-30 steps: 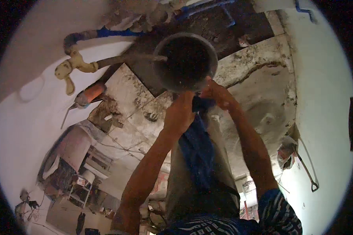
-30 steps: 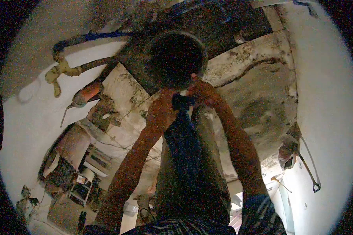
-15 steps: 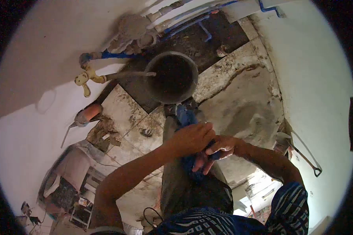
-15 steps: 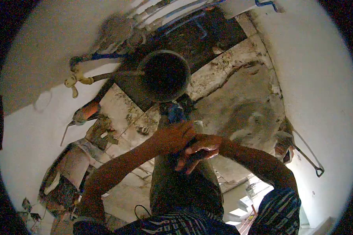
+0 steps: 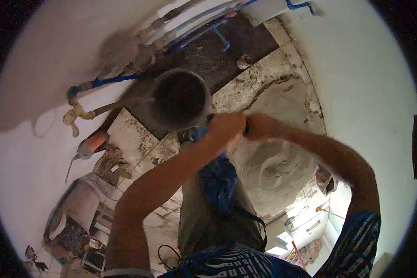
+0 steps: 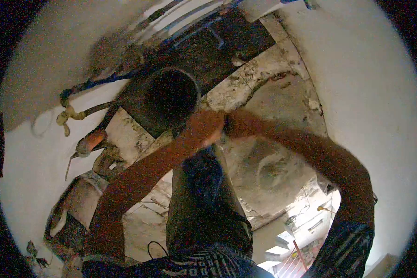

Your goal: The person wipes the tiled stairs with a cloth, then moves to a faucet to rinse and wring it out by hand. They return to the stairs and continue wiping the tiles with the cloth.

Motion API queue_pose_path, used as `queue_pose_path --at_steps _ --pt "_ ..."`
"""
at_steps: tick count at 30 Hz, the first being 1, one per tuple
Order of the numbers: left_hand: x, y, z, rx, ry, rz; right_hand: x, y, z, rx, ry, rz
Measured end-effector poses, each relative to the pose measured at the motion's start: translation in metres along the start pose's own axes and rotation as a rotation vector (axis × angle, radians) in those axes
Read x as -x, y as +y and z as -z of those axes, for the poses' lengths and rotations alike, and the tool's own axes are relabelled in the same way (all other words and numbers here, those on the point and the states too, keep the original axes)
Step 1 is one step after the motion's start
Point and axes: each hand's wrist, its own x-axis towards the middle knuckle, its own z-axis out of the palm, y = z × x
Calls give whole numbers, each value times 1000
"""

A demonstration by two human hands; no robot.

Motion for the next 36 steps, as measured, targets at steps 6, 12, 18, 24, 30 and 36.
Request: queue_pose_path --at_steps 6,12,18,24,30,36 --pt "-103 -11 17 702 123 261 -11 58 91 424 173 -49" --pt "-119 -11 14 1511 -70 214 -21 78 130 618 195 184" --pt "-116 4 -1 2161 -102 357 -50 106 118 761 412 512" --pt "-118 5 -16 2401 -237 224 -61 117 110 760 474 593" --pt "-105 19 -5 1945 -59 517 -56 144 74 532 590 488" --pt "-108 15 -7 655 306 553 5 135 41 -210 736 101"
